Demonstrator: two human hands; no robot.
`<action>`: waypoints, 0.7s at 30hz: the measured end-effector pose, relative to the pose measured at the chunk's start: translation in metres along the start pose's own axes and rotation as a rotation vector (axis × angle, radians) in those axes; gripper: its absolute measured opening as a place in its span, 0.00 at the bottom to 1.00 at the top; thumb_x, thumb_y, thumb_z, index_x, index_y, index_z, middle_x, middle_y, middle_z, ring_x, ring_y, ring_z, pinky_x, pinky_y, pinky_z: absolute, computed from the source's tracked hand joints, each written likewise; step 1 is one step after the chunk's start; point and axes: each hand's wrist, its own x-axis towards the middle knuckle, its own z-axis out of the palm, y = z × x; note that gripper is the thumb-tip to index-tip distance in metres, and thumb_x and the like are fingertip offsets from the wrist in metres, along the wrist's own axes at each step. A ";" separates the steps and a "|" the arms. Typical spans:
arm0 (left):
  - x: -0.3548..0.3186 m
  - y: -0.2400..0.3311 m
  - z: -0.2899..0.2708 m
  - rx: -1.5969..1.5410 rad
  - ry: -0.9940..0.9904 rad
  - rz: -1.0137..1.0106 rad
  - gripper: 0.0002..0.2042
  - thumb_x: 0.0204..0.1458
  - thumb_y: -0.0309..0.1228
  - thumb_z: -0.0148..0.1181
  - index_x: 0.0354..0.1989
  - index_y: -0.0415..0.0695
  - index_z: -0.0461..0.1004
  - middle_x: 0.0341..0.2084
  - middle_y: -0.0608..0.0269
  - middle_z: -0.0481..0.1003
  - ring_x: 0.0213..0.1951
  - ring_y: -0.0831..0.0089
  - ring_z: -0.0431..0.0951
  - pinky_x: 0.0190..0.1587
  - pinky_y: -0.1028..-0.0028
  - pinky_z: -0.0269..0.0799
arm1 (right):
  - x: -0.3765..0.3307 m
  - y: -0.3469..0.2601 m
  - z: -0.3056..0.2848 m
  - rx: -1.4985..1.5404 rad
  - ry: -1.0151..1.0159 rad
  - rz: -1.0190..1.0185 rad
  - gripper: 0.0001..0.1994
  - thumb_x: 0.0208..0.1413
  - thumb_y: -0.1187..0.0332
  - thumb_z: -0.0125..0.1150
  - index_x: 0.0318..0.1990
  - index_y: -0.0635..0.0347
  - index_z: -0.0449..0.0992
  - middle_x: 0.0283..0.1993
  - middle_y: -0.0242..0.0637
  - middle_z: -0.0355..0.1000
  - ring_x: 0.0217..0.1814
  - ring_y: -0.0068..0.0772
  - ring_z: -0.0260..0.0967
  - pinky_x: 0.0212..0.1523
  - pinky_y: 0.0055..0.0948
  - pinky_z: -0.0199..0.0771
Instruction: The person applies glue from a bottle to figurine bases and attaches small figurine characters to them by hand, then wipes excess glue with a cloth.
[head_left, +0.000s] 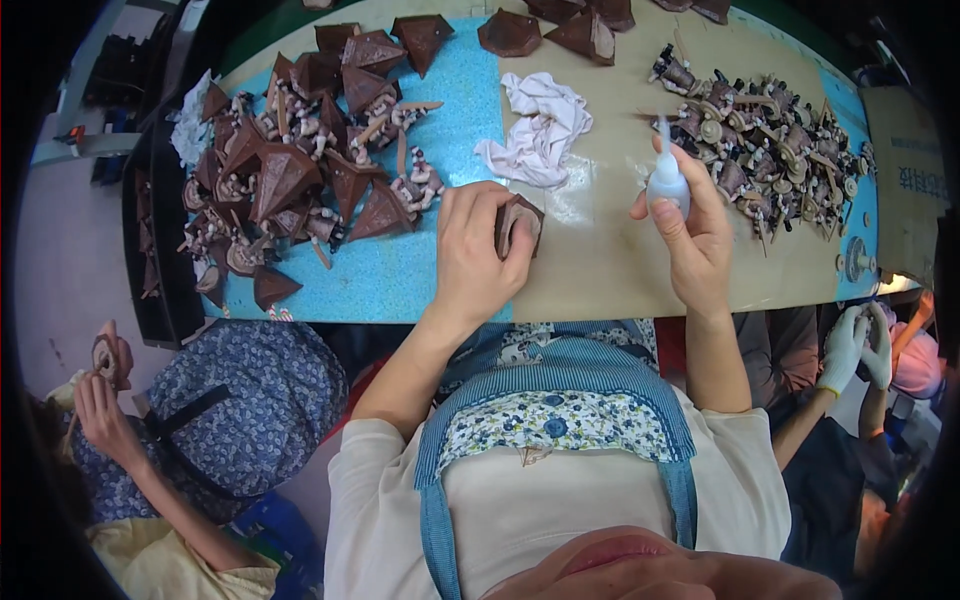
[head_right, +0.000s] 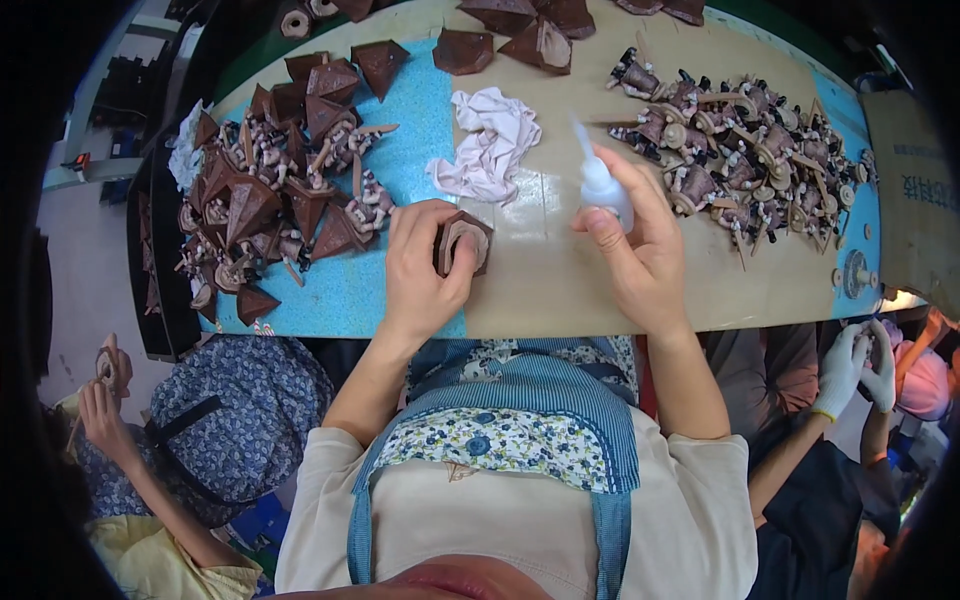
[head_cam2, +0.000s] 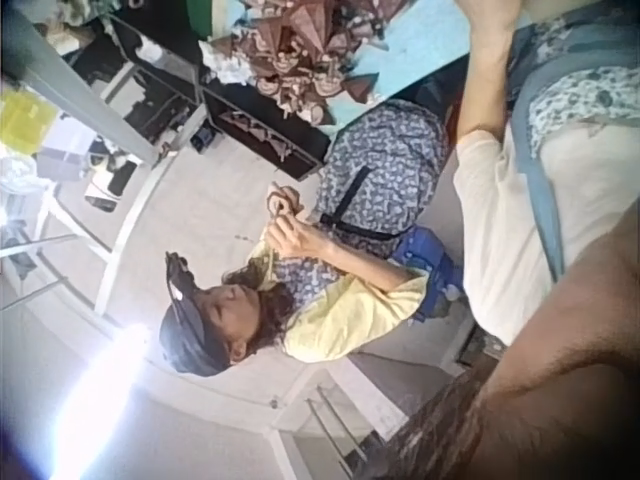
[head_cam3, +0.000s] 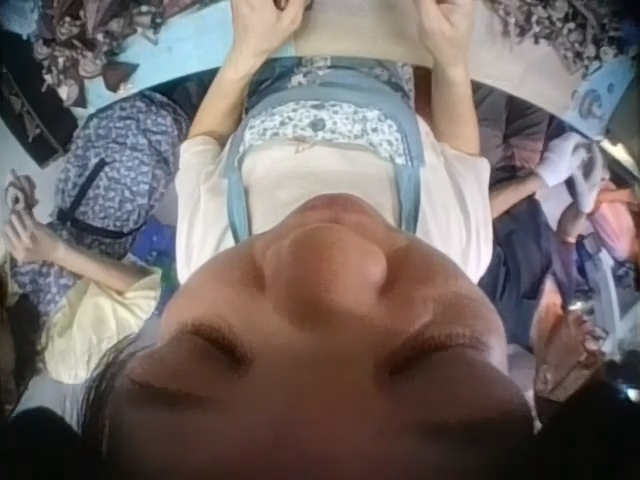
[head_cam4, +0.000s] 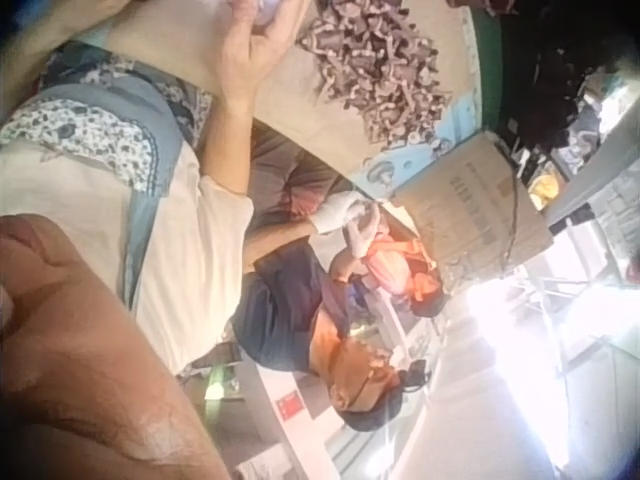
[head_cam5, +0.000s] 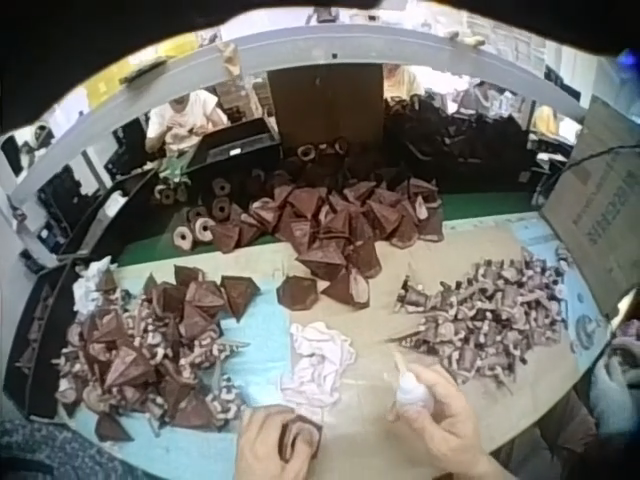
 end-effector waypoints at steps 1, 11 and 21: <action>-0.005 0.003 0.001 -0.124 -0.024 -0.129 0.13 0.43 0.24 0.58 0.39 0.34 0.68 0.37 0.47 0.71 0.40 0.53 0.71 0.43 0.63 0.67 | -0.001 -0.006 0.002 0.065 0.001 0.067 0.20 0.57 0.74 0.56 0.57 0.67 0.65 0.49 0.37 0.64 0.45 0.23 0.65 0.43 0.23 0.71; 0.003 0.036 -0.032 -1.078 -0.242 -0.381 0.31 0.40 0.27 0.70 0.53 0.38 0.60 0.41 0.62 0.70 0.45 0.76 0.71 0.49 0.74 0.67 | 0.005 -0.057 -0.006 -0.324 -0.237 -0.201 0.15 0.47 0.75 0.65 0.43 0.69 0.73 0.41 0.43 0.74 0.39 0.35 0.71 0.39 0.28 0.70; 0.001 0.042 -0.026 -1.151 -0.250 -0.451 0.33 0.37 0.28 0.73 0.52 0.40 0.60 0.41 0.62 0.70 0.45 0.77 0.71 0.49 0.75 0.67 | 0.011 -0.094 0.013 -0.650 -0.345 -0.410 0.17 0.37 0.79 0.68 0.38 0.69 0.74 0.33 0.47 0.74 0.28 0.41 0.69 0.29 0.31 0.67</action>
